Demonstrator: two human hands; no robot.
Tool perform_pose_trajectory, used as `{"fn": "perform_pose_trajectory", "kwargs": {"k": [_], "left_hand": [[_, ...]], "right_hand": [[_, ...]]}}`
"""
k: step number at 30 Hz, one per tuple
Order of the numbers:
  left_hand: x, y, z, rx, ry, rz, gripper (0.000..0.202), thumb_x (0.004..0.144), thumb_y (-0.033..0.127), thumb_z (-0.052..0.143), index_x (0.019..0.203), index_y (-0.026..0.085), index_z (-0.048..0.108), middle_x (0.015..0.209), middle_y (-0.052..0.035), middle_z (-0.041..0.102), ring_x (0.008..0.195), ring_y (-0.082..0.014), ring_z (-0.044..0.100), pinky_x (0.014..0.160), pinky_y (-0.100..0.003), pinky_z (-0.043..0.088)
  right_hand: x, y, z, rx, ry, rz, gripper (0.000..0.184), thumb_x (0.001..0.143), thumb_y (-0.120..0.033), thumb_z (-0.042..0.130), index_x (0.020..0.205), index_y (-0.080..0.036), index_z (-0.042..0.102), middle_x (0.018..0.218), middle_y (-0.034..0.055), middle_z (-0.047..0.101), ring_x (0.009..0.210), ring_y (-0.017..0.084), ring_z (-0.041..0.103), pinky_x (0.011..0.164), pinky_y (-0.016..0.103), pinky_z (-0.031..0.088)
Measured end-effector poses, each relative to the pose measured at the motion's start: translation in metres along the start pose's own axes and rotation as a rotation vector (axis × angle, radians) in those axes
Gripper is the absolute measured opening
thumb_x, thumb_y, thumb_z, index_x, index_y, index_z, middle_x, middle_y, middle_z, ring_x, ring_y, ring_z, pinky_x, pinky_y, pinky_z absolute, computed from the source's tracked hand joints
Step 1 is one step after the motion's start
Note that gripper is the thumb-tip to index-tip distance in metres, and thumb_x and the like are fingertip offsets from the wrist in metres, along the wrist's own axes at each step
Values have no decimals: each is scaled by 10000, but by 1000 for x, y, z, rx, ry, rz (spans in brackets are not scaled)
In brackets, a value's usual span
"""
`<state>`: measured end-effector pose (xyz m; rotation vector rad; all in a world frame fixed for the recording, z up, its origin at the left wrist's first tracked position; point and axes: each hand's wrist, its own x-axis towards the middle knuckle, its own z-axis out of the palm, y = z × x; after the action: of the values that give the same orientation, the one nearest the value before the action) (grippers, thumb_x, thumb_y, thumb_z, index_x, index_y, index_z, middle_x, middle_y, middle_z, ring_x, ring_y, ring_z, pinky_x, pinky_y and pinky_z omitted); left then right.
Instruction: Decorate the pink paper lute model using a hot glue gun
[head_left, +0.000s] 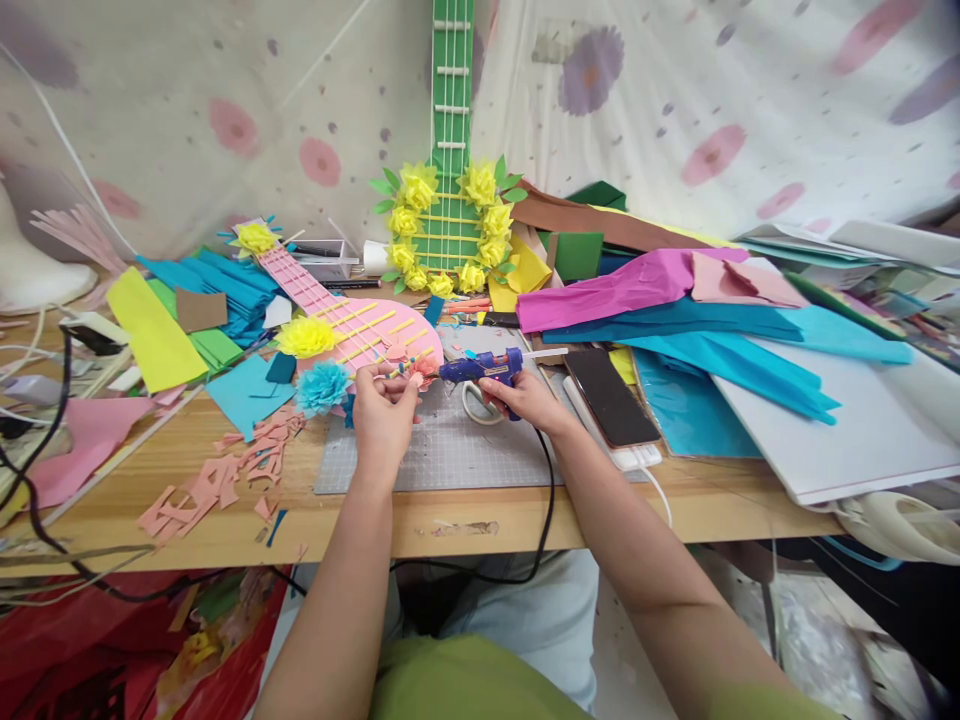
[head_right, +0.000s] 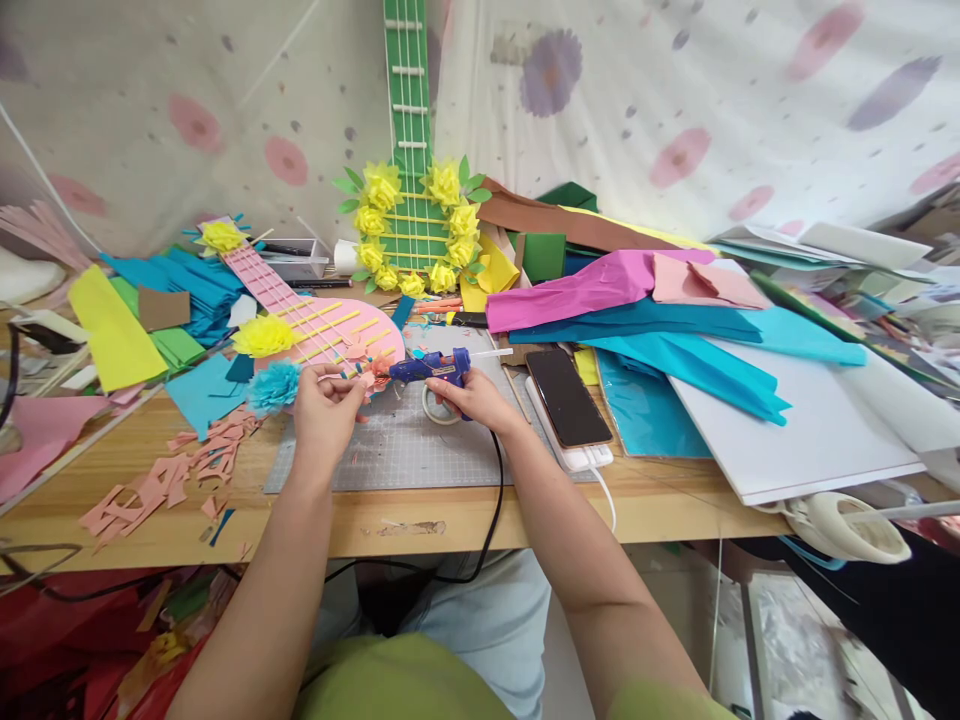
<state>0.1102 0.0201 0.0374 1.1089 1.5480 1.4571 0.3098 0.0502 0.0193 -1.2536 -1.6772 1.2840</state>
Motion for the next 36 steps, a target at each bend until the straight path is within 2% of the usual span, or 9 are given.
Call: {"fn": "perform_pose_trajectory", "kwargs": {"k": [13, 24, 30, 36], "left_hand": [[-1, -2, 0, 35, -22, 59, 371, 679, 293, 674, 949, 228, 427, 742, 5, 622, 599, -140, 622, 399, -202, 460], [-2, -1, 0, 71, -44, 97, 357, 680, 260, 676, 950, 216, 448, 745, 9, 632, 589, -117, 612, 390, -160, 431], [-2, -2, 0, 82, -45, 80, 362, 665, 251, 685, 951, 218, 466, 761, 6, 639, 584, -110, 609, 405, -159, 434], [-3, -2, 0, 104, -71, 82, 352, 679, 296, 676, 951, 216, 468, 792, -6, 640, 579, -115, 604, 389, -171, 442]], "right_hand": [[1, 3, -1, 14, 32, 11, 435, 738, -596, 569, 597, -186, 542, 440, -43, 453, 411, 64, 406, 422, 200, 337], [1, 0, 1, 49, 20, 5, 427, 717, -591, 592, 593, -189, 524, 449, -40, 435, 415, 71, 398, 414, 214, 325], [2, 4, 1, 63, 23, -17, 414, 740, -573, 575, 601, -186, 525, 480, -38, 472, 420, 61, 398, 417, 201, 327], [-1, -3, 1, 123, 30, -30, 443, 732, -598, 572, 580, -184, 525, 436, -48, 431, 395, 57, 375, 409, 200, 296]]}}
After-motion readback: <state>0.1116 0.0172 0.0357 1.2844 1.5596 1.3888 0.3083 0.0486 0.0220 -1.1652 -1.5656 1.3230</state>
